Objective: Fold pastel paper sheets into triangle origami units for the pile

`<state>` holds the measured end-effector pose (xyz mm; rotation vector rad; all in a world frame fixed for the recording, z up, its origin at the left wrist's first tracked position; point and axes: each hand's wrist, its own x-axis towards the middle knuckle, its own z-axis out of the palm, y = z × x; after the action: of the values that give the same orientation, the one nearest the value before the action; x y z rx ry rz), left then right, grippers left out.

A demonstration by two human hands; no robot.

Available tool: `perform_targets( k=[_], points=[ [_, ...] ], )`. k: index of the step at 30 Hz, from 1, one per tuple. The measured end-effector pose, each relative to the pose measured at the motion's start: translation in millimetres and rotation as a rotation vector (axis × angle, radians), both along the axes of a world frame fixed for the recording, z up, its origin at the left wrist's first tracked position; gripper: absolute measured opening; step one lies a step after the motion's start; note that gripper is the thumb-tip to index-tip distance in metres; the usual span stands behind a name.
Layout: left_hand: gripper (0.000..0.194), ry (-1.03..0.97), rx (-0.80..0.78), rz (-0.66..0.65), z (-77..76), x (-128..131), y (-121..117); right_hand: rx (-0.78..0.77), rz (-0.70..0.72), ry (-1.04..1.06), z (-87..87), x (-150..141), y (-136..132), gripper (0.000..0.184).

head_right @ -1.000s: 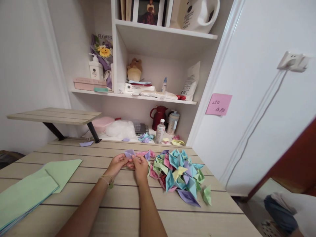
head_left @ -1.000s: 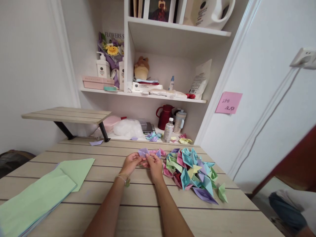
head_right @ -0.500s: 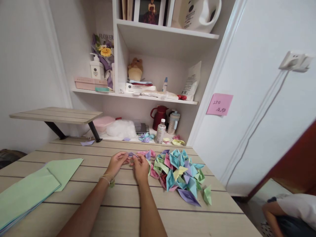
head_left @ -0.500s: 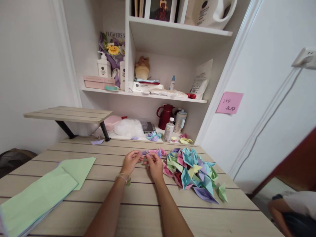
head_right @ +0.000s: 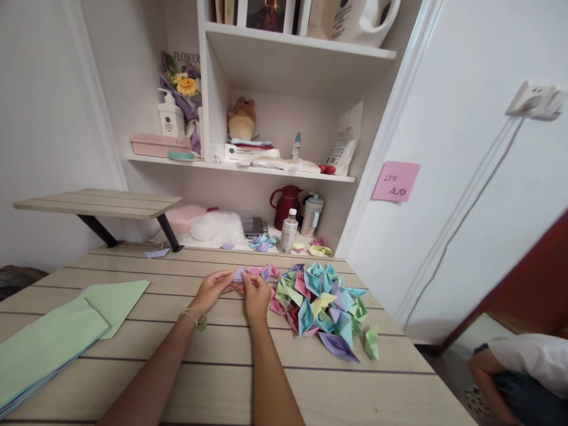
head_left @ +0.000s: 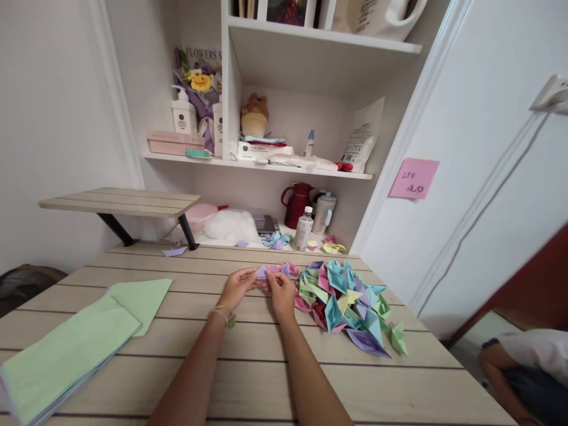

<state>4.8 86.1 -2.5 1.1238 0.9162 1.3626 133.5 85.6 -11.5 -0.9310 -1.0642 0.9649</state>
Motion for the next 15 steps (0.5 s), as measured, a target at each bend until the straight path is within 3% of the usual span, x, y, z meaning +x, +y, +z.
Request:
perform_targets(
  k=[6,10,15],
  points=[
    [0.051,0.014,-0.011,-0.05,-0.9,-0.1,-0.7,0.037,-0.005,0.054,-3.3,-0.3,2.4,0.035],
    [0.042,0.056,-0.003,-0.095,-1.0,1.3,-0.9,0.031,-0.038,-0.022,-5.9,2.2,4.6,0.034],
    [0.025,0.16,0.049,0.025,1.2,0.5,0.8,0.045,-0.038,-0.185,-6.0,2.7,3.3,0.023]
  ],
)
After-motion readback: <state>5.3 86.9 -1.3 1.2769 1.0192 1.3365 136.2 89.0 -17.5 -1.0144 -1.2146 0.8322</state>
